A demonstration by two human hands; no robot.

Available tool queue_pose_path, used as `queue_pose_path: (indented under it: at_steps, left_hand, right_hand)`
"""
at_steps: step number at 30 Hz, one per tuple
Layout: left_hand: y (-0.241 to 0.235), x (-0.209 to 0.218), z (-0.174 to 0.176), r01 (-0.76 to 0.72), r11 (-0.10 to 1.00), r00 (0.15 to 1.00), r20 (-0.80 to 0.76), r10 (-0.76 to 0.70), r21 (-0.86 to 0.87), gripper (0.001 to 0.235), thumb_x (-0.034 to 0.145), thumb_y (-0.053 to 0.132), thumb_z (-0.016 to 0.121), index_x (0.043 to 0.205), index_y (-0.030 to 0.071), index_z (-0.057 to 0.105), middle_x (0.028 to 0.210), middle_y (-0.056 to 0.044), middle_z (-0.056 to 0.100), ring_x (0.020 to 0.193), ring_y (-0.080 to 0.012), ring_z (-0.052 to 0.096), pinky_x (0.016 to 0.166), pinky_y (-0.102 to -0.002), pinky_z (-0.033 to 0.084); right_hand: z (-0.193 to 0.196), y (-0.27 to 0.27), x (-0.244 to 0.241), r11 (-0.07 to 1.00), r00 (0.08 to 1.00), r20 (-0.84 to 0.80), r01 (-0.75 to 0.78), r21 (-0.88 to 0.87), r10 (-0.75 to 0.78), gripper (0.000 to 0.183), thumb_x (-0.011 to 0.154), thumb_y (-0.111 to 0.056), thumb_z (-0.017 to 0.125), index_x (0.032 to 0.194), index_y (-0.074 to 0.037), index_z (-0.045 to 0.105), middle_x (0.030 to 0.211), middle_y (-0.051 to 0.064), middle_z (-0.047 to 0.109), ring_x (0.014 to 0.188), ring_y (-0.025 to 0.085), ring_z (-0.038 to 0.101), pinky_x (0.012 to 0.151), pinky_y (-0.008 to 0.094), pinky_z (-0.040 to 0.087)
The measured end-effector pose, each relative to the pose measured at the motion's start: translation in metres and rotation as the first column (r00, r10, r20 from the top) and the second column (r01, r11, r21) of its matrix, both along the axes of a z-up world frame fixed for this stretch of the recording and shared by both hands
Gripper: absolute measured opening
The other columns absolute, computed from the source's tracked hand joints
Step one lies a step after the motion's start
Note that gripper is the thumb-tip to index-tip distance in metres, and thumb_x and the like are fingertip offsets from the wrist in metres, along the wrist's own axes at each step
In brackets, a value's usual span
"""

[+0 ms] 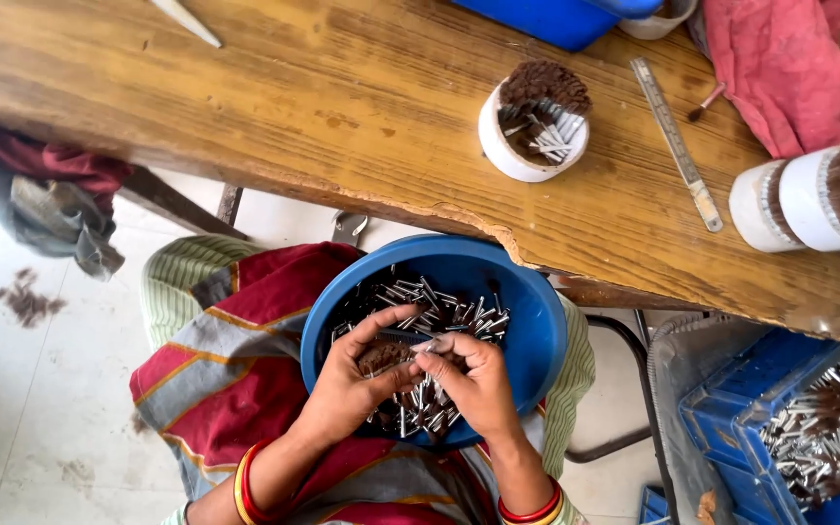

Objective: Trimming excess material from small metal/plastic parts using scissors and sorting them into containers.

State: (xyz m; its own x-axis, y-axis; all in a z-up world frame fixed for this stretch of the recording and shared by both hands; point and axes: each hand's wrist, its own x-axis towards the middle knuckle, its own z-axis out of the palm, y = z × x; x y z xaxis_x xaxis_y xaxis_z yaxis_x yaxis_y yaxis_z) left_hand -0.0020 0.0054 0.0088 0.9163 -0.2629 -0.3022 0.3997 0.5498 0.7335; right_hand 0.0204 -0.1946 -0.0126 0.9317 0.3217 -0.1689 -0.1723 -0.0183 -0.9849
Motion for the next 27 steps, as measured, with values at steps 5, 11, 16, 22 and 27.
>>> queue_pose_path:
  at_steps: [5, 11, 16, 22, 27]
  left_hand:
    - [-0.005, -0.002, -0.015, -0.012, 0.998, 0.998, -0.055, 0.015, 0.067, 0.062, 0.087, -0.006, 0.071, 0.145, 0.007, 0.054, 0.106, -0.010, 0.074, 0.091, -0.0154, 0.071, 0.075, -0.029, 0.061]
    - [0.012, -0.006, -0.018, -0.093, 0.995, 0.977, -0.194, 0.087, -0.021, 0.055, 0.091, -0.006, 0.065, 0.143, 0.006, 0.055, 0.109, -0.014, 0.075, 0.098, -0.0205, 0.074, 0.086, -0.034, 0.064]
    - [0.025, -0.004, -0.005, -0.121, 0.992, 0.974, -0.197, 0.112, -0.031, 0.053, 0.091, -0.007, 0.063, 0.142, 0.007, 0.055, 0.111, -0.014, 0.075, 0.101, -0.0212, 0.074, 0.087, -0.033, 0.062]
    - [0.028, -0.005, -0.002, -0.127, 0.992, 0.966, -0.228, 0.120, -0.017, 0.054, 0.091, -0.005, 0.063, 0.143, 0.008, 0.055, 0.112, -0.015, 0.075, 0.100, -0.0220, 0.074, 0.085, -0.033, 0.062]
    - [0.035, -0.008, 0.000, -0.135, 0.990, 0.972, -0.200, 0.124, -0.040, 0.057, 0.090, -0.004, 0.063, 0.144, 0.010, 0.054, 0.115, -0.015, 0.074, 0.103, -0.0218, 0.074, 0.086, -0.033, 0.063]
  right_hand:
    - [-0.016, -0.024, 0.011, 0.940, 0.958, -0.167, 0.266, 0.214, -0.233, 0.007, 0.097, -0.007, 0.070, 0.092, -0.002, 0.070, 0.069, -0.006, 0.055, 0.054, 0.001, 0.038, 0.048, 0.018, 0.028]
    - [0.031, -0.012, 0.015, 0.828, 0.754, -0.613, 0.487, 0.277, -0.238, 0.021, 0.093, -0.019, 0.055, 0.076, -0.008, 0.057, 0.066, 0.000, 0.051, 0.050, 0.010, 0.035, 0.043, 0.024, 0.022]
    - [-0.025, -0.020, -0.027, 0.889, 0.992, -0.022, 0.098, -0.447, -0.121, 0.027, 0.093, -0.032, 0.072, 0.079, -0.011, 0.067, 0.055, -0.002, 0.051, 0.045, 0.011, 0.041, 0.043, 0.028, 0.031]
    - [-0.025, 0.011, -0.042, 0.438, 0.908, 0.218, 0.043, -0.898, 0.357, 0.027, 0.083, -0.040, 0.079, 0.088, -0.014, 0.077, 0.067, 0.009, 0.069, 0.053, 0.027, 0.065, 0.047, 0.041, 0.050]
    - [-0.013, 0.010, -0.034, 0.465, 0.964, 0.082, -0.046, -0.884, 0.252, 0.019, 0.084, -0.035, 0.078, 0.090, -0.016, 0.080, 0.060, 0.006, 0.068, 0.050, 0.023, 0.064, 0.049, 0.038, 0.049]
